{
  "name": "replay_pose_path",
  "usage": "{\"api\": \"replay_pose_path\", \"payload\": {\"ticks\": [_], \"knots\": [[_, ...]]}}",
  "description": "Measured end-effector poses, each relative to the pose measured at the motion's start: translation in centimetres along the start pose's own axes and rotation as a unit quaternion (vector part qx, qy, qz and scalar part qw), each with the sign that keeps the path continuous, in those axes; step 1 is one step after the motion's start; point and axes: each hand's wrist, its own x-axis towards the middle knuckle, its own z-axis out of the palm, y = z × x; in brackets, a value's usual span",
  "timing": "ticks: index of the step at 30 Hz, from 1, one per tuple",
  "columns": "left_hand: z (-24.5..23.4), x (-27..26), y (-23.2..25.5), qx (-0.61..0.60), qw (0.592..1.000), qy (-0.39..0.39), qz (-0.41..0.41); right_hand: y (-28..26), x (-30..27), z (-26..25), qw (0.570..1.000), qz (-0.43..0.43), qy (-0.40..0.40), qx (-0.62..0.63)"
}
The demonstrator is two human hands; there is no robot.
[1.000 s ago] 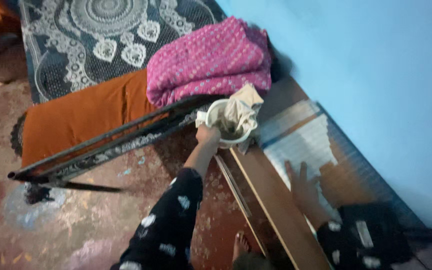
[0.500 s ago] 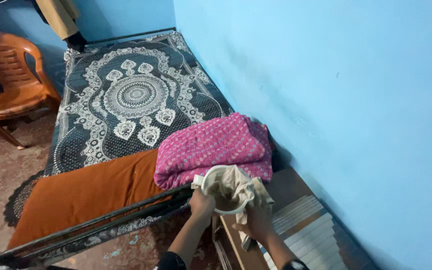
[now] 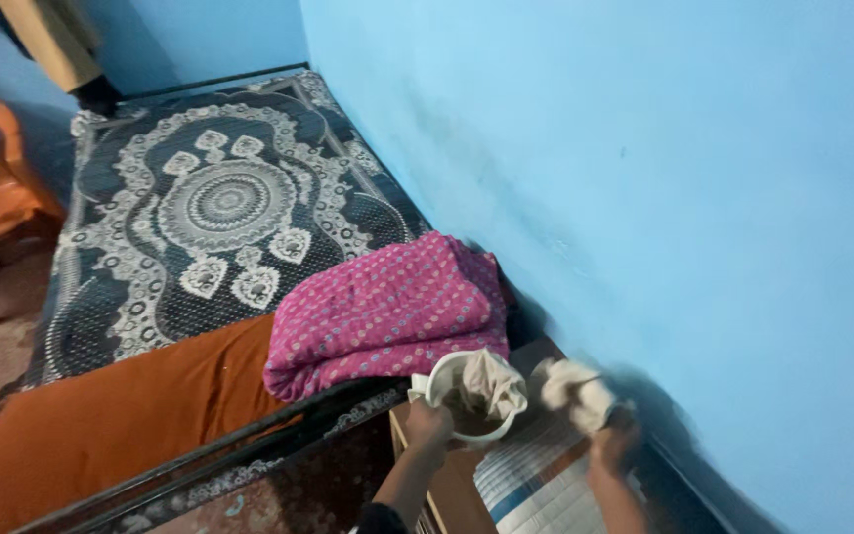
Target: The person wipes a tripod and ring light with a cloth, then wipes a desk lamp. The person uses a cloth to clean the tripod legs and ring light, then moves to a desk lamp and wipes it with the same cloth.
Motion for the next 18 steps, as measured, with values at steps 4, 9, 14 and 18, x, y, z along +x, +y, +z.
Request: {"api": "replay_pose_path", "payload": {"ticks": [4,9,14,18], "knots": [[3.1,1.9,-1.5,0.046,0.999,0.015,0.008,1.9,1.5,-3.1,0.986,0.037,0.126,-0.101],[4.1,5.1,-3.6,0.057,0.998,-0.017,0.016,3.4,0.4,-4.8,0.896,0.037,-0.311,-0.314],[3.8,6.4,-4.0,0.140,0.990,0.024,0.023,3.8,-1.3,-4.8,0.782,-0.014,-0.440,-0.441],[7.8,8.5,-6.2,0.373,0.841,0.293,0.259,2.6,-0.7,-6.5,0.844,0.011,-0.332,-0.421]]}}
